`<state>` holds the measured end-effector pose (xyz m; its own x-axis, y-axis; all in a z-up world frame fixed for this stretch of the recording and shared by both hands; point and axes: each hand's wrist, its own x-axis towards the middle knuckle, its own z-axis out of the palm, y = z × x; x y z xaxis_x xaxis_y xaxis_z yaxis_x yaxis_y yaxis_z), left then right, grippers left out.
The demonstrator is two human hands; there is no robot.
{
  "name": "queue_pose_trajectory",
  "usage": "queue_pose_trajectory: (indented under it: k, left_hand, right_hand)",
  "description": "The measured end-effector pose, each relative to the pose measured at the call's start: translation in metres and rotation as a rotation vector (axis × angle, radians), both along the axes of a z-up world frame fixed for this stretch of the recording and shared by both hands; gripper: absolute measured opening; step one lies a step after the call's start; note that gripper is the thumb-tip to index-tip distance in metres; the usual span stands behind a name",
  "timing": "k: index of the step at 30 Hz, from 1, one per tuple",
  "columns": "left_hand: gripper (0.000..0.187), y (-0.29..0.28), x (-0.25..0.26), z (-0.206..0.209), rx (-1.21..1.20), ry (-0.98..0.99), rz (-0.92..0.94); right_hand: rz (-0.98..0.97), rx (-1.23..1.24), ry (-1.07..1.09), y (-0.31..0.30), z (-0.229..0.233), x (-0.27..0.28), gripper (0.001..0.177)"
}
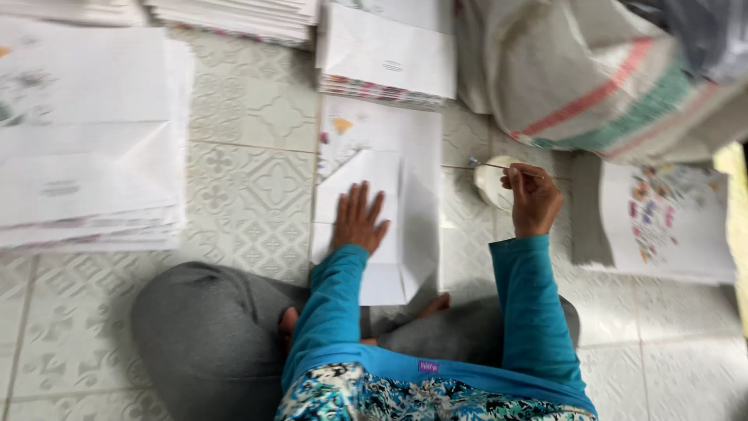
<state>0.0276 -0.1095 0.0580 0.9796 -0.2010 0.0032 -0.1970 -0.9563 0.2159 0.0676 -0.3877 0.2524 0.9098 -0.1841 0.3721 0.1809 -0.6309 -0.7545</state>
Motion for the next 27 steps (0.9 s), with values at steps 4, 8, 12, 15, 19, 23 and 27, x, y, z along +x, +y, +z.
queue_pose_trajectory:
  k: [4, 8, 12, 15, 19, 23, 27]
  left_hand:
    - [0.062, -0.005, 0.0, -0.024, -0.03, -0.16, -0.022]
    - [0.058, -0.008, 0.01, -0.046, -0.122, -0.312, -0.032]
    - [0.051, 0.005, 0.012, -0.034, -0.172, -0.143, -0.061]
    - [0.052, 0.023, 0.013, -0.006, -0.121, 0.204, -0.095]
    - [0.057, 0.051, 0.0, 0.029, -0.003, 0.39, -0.153]
    - [0.083, 0.082, -0.019, 0.015, 0.112, 0.484, -0.258]
    - [0.097, 0.093, -0.022, -0.004, 0.207, 0.496, -0.287]
  right_hand:
    - [-0.187, -0.135, 0.094, -0.09, -0.043, -0.012, 0.008]
    - [-0.232, -0.228, 0.205, -0.116, -0.084, -0.007, 0.008]
    - [-0.233, -0.18, 0.278, -0.102, -0.08, -0.005, 0.007]
    - [-0.23, -0.163, 0.28, -0.105, -0.084, -0.006, 0.007]
    - [-0.271, -0.081, 0.229, -0.103, -0.065, -0.014, 0.006]
    - [-0.27, -0.054, 0.244, -0.1, -0.055, -0.03, 0.007]
    - [-0.202, -0.077, 0.32, -0.102, -0.062, -0.032, 0.009]
